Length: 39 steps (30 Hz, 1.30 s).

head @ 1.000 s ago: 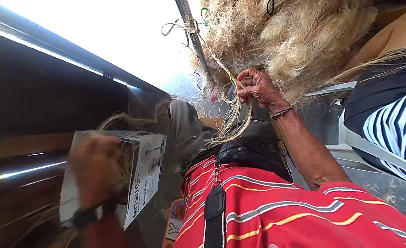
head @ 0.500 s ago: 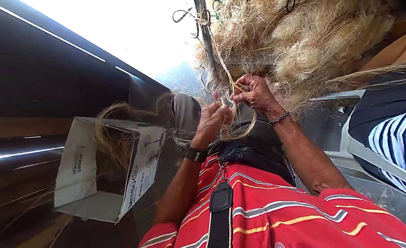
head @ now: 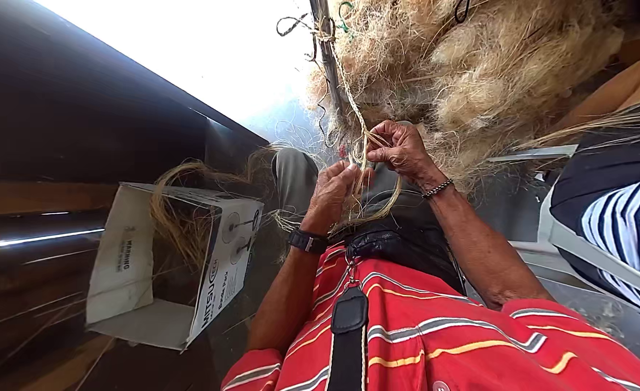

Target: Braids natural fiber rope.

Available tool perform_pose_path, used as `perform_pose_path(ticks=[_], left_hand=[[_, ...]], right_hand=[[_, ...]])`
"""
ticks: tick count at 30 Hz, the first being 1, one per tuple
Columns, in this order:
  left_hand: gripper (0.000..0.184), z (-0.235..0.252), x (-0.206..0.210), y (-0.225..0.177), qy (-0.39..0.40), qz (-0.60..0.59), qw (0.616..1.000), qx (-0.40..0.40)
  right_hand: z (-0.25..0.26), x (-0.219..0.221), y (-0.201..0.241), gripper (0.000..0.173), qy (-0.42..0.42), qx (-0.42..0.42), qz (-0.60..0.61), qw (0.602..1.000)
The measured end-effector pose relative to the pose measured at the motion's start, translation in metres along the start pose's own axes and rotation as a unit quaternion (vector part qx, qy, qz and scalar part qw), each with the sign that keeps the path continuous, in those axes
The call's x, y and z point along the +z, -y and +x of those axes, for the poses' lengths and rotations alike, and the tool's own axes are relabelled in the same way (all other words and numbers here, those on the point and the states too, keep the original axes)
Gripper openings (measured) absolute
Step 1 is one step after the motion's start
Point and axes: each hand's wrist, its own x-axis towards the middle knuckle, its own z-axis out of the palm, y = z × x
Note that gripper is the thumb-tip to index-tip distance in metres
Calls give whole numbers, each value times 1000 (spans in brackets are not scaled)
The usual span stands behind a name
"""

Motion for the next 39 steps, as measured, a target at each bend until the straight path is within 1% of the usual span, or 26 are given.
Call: perform_pose_path(ticks=[3, 6, 8, 11, 13, 15, 19, 21, 23, 26, 28, 30, 34, 36, 38, 39], left_hand=[[23, -2, -7, 3, -60, 99, 991, 66], [23, 0, -13, -2, -107, 134, 979, 112], [19, 7, -11, -12, -137, 112, 979, 97], [15, 23, -10, -19, -154, 35, 987, 34], [16, 32, -11, -17, -141, -6, 990, 1], [16, 35, -9, -14, -106, -33, 993, -40], [19, 24, 2, -19, -37, -18, 990, -135], [19, 22, 3, -17, 6, -12, 989, -148], [16, 23, 2, -14, 51, -19, 988, -145], [16, 27, 1, -13, 87, 2, 987, -137], [15, 27, 3, -14, 87, 16, 988, -126], [14, 30, 4, -14, 69, -8, 990, -120], [7, 45, 3, -12, 23, -55, 989, -134], [6, 41, 7, -14, -9, -51, 991, -127], [7, 38, 10, -14, -18, -44, 993, -111], [6, 44, 9, -12, -20, -59, 993, -102]], right_hand=[[0, -1, -1, 20, 3, 2, 8, 1000], [0, -1, -1, 11, 5, 5, 24, 1000], [-1, -1, -1, 12, 7, 1, 32, 999], [0, -1, 0, 15, 9, 0, 38, 999], [-1, -1, 1, 16, 14, 3, 46, 999], [0, -2, 0, 17, 19, 4, 59, 998], [0, -3, -1, 17, 18, 14, 65, 998], [-1, -4, -1, 21, 17, 11, 54, 998], [-1, -5, -1, 25, 20, 3, 33, 999], [0, -5, -1, 25, 26, -1, 34, 999], [-1, -6, 0, 25, 29, -4, 35, 999], [-1, -7, 0, 25, 32, -11, 38, 999], [-2, -9, 2, 24, 17, -21, 28, 999], [-2, -9, 4, 25, 8, -36, -7, 999], [-1, -8, 4, 26, -3, -63, -68, 996], [-1, -8, 3, 26, -8, -83, -100, 991]])
